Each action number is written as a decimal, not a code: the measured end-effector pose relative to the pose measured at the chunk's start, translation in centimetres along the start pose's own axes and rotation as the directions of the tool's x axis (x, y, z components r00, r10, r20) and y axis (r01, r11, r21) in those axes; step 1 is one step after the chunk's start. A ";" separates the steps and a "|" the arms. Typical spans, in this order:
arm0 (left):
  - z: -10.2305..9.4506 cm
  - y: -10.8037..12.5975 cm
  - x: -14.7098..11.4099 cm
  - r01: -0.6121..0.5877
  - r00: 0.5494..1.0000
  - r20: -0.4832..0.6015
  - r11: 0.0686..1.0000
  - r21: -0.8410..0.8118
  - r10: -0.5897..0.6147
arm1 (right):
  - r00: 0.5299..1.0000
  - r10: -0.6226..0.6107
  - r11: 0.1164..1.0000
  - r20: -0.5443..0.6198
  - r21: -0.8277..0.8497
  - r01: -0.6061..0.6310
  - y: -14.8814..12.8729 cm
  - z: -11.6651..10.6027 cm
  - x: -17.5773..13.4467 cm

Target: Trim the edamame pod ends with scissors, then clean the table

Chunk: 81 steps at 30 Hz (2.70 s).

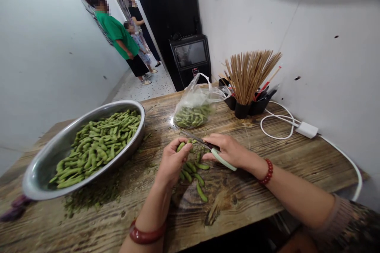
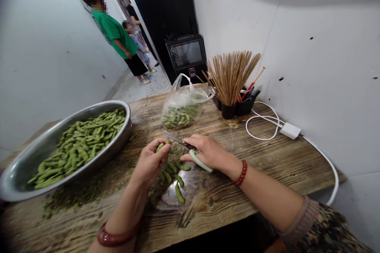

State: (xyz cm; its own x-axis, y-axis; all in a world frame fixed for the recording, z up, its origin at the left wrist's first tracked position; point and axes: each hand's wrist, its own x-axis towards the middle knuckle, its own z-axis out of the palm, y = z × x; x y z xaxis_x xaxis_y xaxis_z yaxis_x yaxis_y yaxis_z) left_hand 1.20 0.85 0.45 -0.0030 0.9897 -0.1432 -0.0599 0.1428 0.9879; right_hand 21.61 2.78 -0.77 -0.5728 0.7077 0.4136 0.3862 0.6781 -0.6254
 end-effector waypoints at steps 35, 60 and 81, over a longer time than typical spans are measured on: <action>0.1 0.5 0.1 0.020 0.999 0.046 0.933 -0.360 -0.004 | 0.998 -0.027 1.000 -0.064 0.004 0.027 0.1 0.4 -0.2; 1.0 -0.6 0.8 -0.088 0.989 0.134 0.978 0.189 0.063 | 0.940 0.053 0.995 -0.337 -0.056 -0.076 2.0 -1.5 0.7; 2.7 -1.9 1.3 -0.429 0.897 0.340 0.376 0.821 0.282 | 0.951 0.081 0.995 -0.298 -0.031 -0.094 2.1 -1.2 0.6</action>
State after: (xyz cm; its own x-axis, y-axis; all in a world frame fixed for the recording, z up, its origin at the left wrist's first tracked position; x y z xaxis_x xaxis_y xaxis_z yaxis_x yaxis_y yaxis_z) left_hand 4.02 1.94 -1.49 0.3195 0.9322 0.1700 0.7988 -0.3615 0.4809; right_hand 22.88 4.87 -1.02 -0.2980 0.7869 0.5403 0.4606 0.6143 -0.6406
